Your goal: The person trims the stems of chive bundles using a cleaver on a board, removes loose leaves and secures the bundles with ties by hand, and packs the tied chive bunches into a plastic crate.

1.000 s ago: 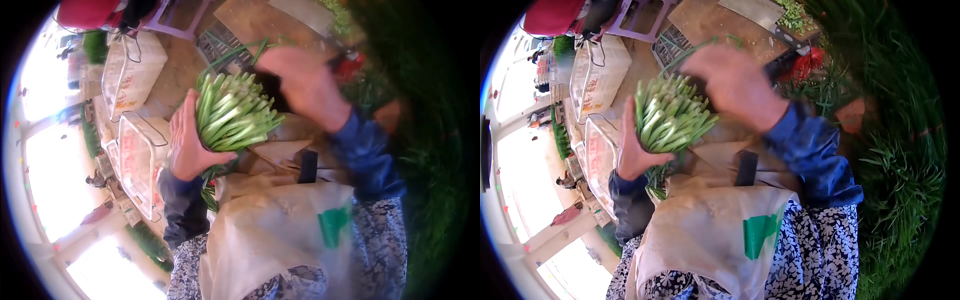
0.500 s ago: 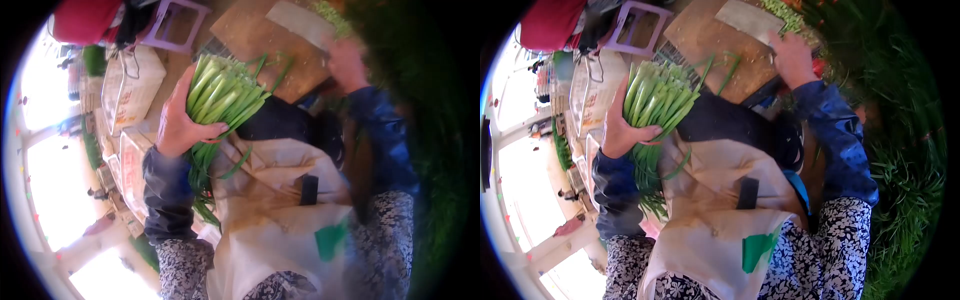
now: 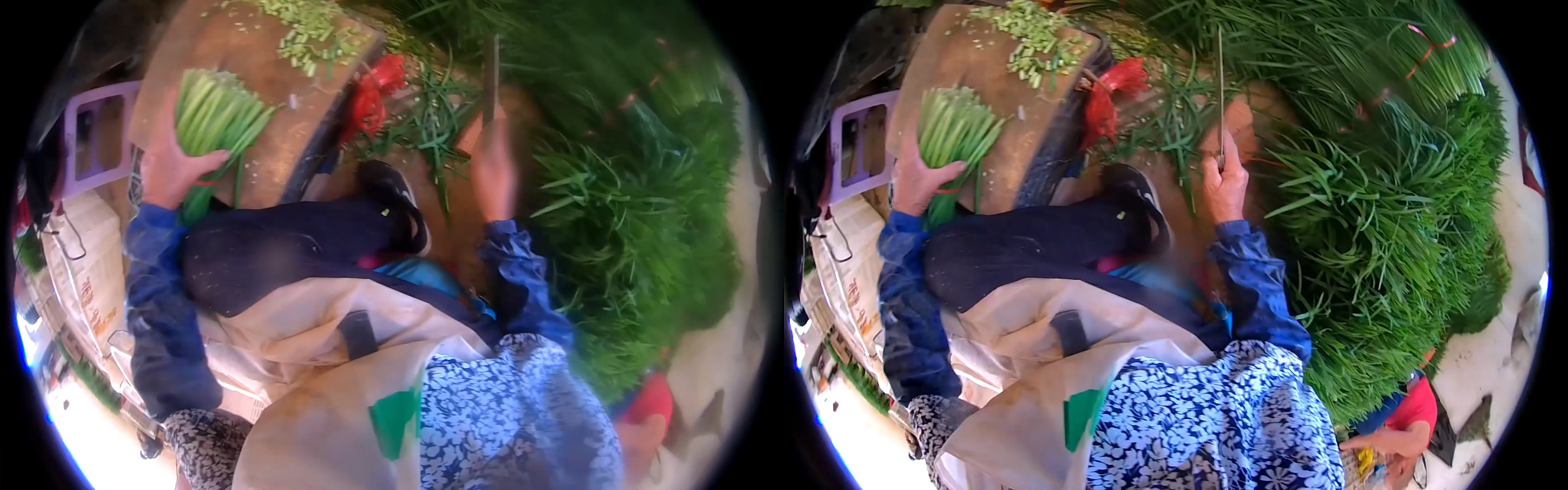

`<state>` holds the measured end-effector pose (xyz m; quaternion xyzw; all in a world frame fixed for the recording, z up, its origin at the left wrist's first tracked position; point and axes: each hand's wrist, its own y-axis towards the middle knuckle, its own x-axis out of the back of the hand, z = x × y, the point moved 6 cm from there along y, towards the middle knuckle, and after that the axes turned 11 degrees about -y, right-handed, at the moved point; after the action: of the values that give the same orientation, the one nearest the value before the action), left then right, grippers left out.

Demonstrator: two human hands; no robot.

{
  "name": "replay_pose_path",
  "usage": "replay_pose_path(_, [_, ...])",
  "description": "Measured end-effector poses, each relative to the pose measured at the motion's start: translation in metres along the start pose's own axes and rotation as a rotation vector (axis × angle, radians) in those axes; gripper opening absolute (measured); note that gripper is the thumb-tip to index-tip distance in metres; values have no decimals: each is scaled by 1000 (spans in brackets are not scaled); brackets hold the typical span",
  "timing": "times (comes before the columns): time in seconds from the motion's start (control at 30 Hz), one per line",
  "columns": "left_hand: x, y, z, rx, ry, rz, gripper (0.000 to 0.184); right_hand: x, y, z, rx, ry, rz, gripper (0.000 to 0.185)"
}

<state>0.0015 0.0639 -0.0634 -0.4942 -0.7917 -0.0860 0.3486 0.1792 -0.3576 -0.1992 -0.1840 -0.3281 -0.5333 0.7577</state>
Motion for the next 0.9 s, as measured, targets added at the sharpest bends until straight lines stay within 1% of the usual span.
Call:
replay_pose_path(0.03, [1, -2, -4, -116, 111, -62, 104, -18, -15, -61, -97, -176, 25, 54])
replay_pose_path(0.07, [-4, -3, -2, -114, 104, -44, 104, -34, -31, -108, -199, -347, 50, 58])
replay_pose_path(0.1, [-4, -5, 0, -84, 35, -41, 102, -46, -38, -128, -206, -351, 56, 58])
replay_pose_path(0.17, [-6, 3, 4, -66, -53, -13, 99, -57, -45, -151, -235, -532, 15, 65])
replay_pose_path(0.2, [15, -2, -6, -68, -62, -15, 99, -56, -49, -129, -231, -539, 12, 65])
replay_pose_path(0.27, [0, 0, -7, -11, -23, -21, 98, -81, -75, -143, -368, -388, 89, 68])
replay_pose_path(0.33, [2, 0, 4, -38, -28, -7, 97, -80, -87, -136, -371, -356, 89, 71])
replay_pose_path(0.4, [-1, -2, 5, -7, -43, -46, 98, -91, -106, -125, -185, -278, 241, 71])
replay_pose_path(0.43, [-2, -2, 2, -154, 103, -75, 97, -81, -102, -112, -188, -248, 404, 70])
replay_pose_path(0.47, [0, -4, 7, -144, 103, -71, 97, -73, -95, -107, -191, -248, 414, 70])
replay_pose_path(0.5, [2, 1, 11, -72, 86, -59, 96, -62, -82, -109, -270, -231, 303, 69])
replay_pose_path(0.53, [3, -1, 15, -76, 97, -51, 96, -50, -80, -114, -358, -209, 204, 68])
replay_pose_path(0.57, [3, -3, 19, -81, 108, -43, 95, -41, -66, -112, -307, -266, 79, 66])
replay_pose_path(0.6, [4, -3, 18, -80, 108, -40, 95, -45, -59, -116, -310, -268, 80, 66])
replay_pose_path(0.67, [-2, 0, 11, -48, -99, 39, 96, -51, -56, -139, -512, -482, 216, 67])
replay_pose_path(0.7, [1, 2, 10, -28, -39, 44, 97, -55, -61, -151, -377, -395, 110, 68])
replay_pose_path(0.73, [4, 3, 9, -9, 21, 49, 97, -58, -67, -151, -369, -403, 110, 68])
replay_pose_path(0.8, [4, 7, -7, -142, 110, 115, 98, -73, -92, -140, -329, -215, 195, 68])
replay_pose_path(0.83, [-3, 6, -12, -248, 27, 64, 99, -65, -90, -124, -154, -135, 247, 52])
replay_pose_path(0.87, [-18, 7, -12, -324, 144, -35, 102, -35, -75, -133, -57, -376, 282, 41])
replay_pose_path(0.9, [-28, 5, -12, -393, 294, -141, 104, -39, -68, -128, -80, -349, 220, 27])
